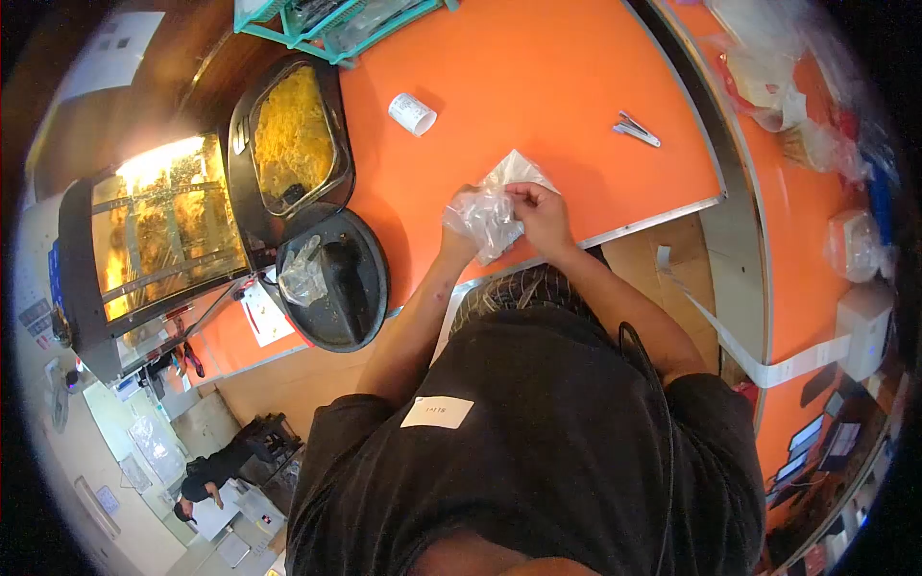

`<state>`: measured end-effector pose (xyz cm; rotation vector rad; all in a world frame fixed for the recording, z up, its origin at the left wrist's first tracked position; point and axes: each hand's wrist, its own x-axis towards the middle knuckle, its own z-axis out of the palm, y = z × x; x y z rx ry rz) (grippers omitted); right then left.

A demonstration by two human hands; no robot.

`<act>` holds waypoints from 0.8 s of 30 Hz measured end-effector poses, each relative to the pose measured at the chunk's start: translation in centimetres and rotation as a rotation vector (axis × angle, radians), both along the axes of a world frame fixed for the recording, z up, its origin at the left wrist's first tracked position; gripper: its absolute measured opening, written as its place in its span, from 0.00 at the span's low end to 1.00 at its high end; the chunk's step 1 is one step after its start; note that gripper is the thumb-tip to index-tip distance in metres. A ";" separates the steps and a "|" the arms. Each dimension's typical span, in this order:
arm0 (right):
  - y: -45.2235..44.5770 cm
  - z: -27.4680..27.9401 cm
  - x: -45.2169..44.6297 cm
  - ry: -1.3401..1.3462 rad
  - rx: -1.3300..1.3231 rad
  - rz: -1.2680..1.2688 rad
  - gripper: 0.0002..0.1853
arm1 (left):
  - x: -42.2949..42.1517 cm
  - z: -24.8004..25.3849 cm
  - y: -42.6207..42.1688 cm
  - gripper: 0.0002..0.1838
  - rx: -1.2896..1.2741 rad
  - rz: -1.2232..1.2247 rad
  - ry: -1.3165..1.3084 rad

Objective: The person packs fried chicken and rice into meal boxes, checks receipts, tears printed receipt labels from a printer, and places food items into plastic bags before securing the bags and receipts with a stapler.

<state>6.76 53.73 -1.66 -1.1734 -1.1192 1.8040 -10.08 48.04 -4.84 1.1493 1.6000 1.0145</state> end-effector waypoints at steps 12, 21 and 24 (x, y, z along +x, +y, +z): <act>4.0 -3.8 -0.3 -0.185 0.345 0.166 0.09 | -0.5 5.7 2.4 0.23 0.263 -0.474 0.567; 7.3 2.8 4.9 -0.068 0.078 0.106 0.08 | -8.1 4.4 5.5 0.38 0.412 -0.124 0.545; 5.3 3.8 7.3 -0.128 -0.010 0.017 0.09 | -12.9 4.2 12.1 0.46 0.297 0.384 0.758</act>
